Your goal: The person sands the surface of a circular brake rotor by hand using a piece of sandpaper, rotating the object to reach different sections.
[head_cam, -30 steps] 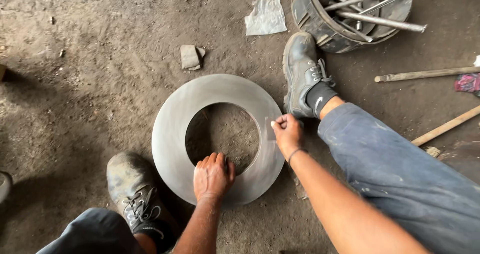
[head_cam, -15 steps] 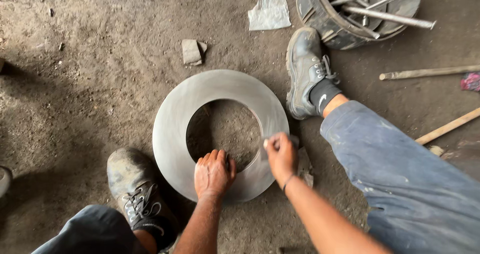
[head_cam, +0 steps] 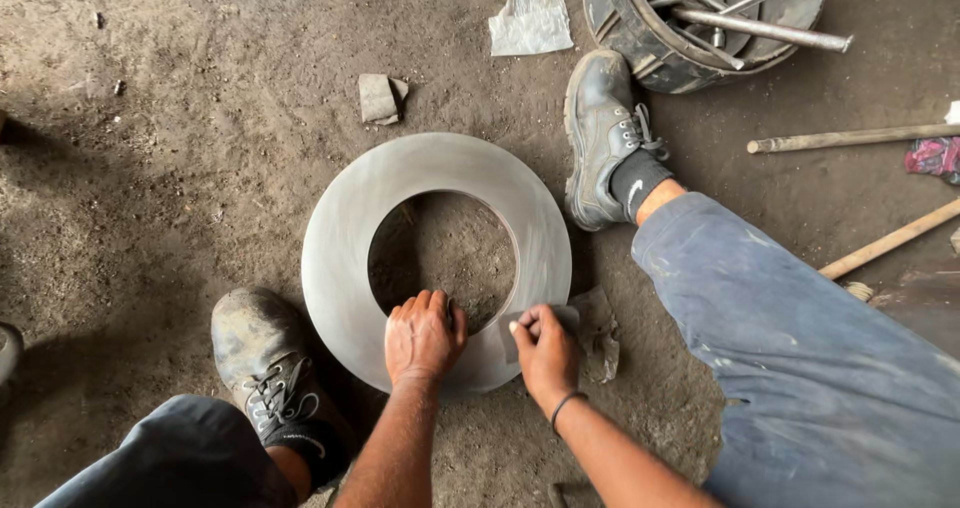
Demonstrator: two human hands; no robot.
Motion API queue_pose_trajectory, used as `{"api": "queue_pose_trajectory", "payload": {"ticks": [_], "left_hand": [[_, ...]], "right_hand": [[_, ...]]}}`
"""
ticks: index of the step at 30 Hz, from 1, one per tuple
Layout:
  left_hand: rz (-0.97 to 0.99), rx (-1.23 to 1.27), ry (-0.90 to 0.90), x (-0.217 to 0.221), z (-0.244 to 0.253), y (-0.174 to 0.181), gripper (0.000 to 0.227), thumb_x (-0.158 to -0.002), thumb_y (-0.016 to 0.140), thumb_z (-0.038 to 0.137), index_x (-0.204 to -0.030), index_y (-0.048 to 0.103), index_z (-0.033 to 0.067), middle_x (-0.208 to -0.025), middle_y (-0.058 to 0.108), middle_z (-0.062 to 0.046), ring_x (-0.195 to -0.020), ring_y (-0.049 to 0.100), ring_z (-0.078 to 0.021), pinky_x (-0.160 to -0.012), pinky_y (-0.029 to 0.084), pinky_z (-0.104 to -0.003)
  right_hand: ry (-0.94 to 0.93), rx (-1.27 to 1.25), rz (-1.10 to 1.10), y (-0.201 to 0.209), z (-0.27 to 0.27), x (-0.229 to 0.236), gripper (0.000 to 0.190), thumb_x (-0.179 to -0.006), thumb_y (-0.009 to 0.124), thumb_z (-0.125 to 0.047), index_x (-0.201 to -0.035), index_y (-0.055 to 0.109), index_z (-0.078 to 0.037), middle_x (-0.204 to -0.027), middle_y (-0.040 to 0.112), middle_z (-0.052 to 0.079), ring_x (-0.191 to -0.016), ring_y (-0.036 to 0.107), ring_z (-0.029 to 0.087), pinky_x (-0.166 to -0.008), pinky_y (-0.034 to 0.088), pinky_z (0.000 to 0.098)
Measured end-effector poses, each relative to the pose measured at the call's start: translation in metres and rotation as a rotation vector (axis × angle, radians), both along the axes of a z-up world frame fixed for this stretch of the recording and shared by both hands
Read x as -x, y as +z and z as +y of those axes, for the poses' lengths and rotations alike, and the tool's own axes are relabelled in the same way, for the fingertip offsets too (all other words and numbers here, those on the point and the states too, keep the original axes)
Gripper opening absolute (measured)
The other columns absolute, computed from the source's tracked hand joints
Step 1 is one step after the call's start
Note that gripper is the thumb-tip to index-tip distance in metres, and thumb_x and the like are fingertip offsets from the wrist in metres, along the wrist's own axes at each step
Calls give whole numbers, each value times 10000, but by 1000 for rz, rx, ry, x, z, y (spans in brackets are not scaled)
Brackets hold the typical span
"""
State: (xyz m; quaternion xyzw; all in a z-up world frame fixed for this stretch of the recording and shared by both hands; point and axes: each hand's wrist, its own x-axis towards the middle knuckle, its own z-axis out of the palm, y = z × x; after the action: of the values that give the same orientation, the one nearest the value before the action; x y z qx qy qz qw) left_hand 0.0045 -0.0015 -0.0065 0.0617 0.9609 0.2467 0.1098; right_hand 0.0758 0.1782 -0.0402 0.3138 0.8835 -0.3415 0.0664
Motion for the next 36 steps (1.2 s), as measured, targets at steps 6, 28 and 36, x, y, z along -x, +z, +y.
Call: {"api": "queue_pose_trajectory", "payload": {"ticks": [6,28,36], "left_hand": [[-17,11,-4,4,0,-3,229,-888,656,288,-808,636,75,-809,647,-115,-813,665,-279,-775,498,-424],[-51,27,-16,6,2,-8,224,-905,639,286,-822,632,79,-814,646,-111,-799,661,-270,-769,495,-416],[-3,-12,3,4,0,-4,217,-866,671,284,-804,633,80,-810,642,-109,-818,653,-281,-768,484,-419]], "right_hand": [[-19,4,56,5,8,39,206,-855,785,-240,-878,643,-93,-704,653,41,-633,632,206,-600,511,370],[273,9,62,-14,47,218,183,-834,813,-223,-875,666,-123,-742,701,3,-682,662,145,-656,519,333],[151,68,162,10,42,110,182,-867,776,-224,-884,631,-115,-752,632,24,-683,596,186,-622,487,362]]}}
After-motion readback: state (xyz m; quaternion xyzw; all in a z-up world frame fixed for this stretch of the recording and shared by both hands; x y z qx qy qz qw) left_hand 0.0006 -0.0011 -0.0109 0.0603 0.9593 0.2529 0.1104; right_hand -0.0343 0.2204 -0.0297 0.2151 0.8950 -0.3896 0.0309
